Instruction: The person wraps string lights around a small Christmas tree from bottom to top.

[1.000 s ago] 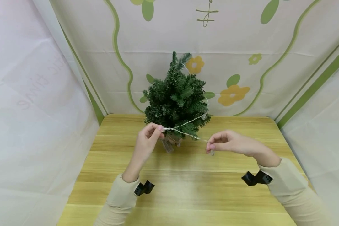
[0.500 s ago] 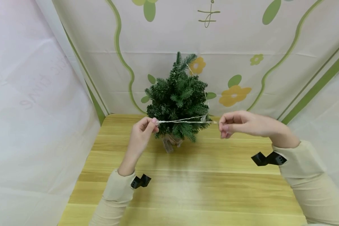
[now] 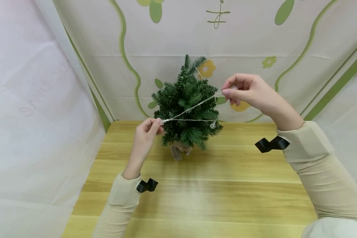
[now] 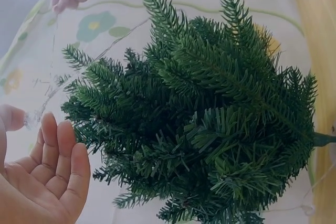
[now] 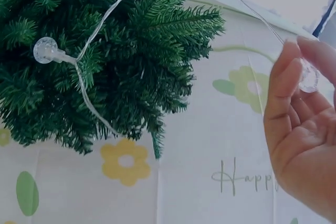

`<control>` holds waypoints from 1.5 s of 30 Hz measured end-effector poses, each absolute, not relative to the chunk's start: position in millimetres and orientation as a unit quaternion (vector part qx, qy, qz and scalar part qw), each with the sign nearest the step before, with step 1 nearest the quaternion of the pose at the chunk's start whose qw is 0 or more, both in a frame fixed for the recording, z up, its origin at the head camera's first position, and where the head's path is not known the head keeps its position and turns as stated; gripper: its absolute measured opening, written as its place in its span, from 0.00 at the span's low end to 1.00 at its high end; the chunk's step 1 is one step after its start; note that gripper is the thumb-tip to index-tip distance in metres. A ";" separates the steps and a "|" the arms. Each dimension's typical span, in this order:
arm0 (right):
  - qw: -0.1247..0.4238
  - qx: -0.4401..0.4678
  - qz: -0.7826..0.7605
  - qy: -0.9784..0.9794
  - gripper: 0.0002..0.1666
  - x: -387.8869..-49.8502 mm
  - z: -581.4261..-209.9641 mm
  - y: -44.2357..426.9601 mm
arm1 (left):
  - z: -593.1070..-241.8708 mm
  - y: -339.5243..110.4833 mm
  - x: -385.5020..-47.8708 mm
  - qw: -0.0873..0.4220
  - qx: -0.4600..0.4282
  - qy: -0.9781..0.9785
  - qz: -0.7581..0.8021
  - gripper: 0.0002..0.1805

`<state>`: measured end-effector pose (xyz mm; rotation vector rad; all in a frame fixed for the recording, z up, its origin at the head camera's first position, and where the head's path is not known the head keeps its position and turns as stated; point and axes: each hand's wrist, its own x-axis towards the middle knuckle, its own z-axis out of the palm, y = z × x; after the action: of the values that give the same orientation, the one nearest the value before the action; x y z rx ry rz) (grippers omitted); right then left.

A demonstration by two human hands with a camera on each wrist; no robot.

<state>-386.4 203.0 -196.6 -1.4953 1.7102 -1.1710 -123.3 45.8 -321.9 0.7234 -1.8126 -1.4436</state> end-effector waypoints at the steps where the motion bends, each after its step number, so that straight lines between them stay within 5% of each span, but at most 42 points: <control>1: 0.289 -0.558 -0.447 0.636 0.03 -385.4 -195.1 199.9 | -321.6 44.6 -123.4 0.351 0.283 -0.698 -0.556 0.16; 10: 0.287 -0.573 -0.451 0.622 0.13 -376.3 -179.8 177.4 | -319.3 35.0 -123.5 0.365 0.301 -0.677 -0.564 0.14; 32: 0.255 -0.518 -0.534 0.618 0.15 -362.8 -177.5 94.7 | -328.8 11.9 -126.0 0.354 0.351 -0.652 -0.571 0.16; 45: 0.175 -0.455 -0.492 0.721 0.20 -374.5 -198.5 75.3 | -323.0 10.3 -139.2 0.351 0.336 -0.658 -0.576 0.18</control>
<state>-374.5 75.3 -198.5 -1.2888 2.0434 -1.3944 -139.2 10.3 -323.0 0.8704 -1.7036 -1.4907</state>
